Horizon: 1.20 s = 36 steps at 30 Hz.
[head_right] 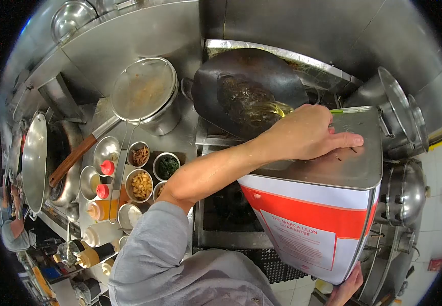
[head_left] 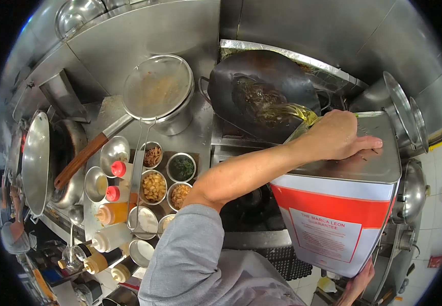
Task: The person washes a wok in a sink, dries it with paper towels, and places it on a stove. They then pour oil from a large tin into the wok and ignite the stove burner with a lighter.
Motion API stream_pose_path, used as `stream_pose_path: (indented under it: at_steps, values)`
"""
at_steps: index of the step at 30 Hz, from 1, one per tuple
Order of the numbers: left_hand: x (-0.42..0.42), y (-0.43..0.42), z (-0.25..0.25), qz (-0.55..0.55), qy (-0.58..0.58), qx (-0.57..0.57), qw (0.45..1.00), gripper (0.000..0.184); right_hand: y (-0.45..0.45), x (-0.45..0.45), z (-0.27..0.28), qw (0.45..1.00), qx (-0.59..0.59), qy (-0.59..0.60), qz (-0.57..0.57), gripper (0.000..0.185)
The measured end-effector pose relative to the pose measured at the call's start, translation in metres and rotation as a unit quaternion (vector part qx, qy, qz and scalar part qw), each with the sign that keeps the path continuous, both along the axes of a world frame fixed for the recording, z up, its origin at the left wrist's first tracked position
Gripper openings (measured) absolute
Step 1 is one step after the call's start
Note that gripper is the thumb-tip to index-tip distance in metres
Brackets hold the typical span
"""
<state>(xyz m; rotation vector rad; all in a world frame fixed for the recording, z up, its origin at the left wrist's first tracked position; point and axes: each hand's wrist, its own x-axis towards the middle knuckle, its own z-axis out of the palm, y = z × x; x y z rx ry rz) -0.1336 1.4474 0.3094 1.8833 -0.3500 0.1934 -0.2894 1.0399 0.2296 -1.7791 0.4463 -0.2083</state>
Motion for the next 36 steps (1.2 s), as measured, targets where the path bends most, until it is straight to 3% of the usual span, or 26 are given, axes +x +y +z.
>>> stream_pose_path:
  at_steps: [3,11,14,23,34,36]
  values:
    - [0.002,0.002,-0.004,0.02,-0.032,-0.005,0.999,0.059,0.007,0.005,0.011,1.0,0.002,-0.009,0.007,0.037]
    - [0.012,-0.001,-0.014,0.037,0.024,-0.017,0.999,0.065,-0.006,0.015,0.028,0.999,-0.048,0.004,0.018,0.037]
    - [0.012,-0.002,-0.015,0.038,0.034,-0.017,0.999,0.066,0.008,0.016,0.036,0.996,-0.074,-0.025,-0.05,0.03]
    - [0.012,-0.003,-0.015,0.043,0.045,-0.036,0.997,0.063,0.005,0.024,0.044,0.995,-0.088,-0.034,-0.025,0.029]
    - [0.021,0.003,-0.014,0.013,0.0,-0.082,0.997,0.062,-0.012,0.032,0.031,0.998,-0.048,-0.027,-0.015,0.031]
    - [0.033,-0.003,-0.024,0.055,-0.072,-0.015,0.996,0.06,-0.022,0.027,0.026,0.999,-0.044,-0.005,-0.029,0.032]
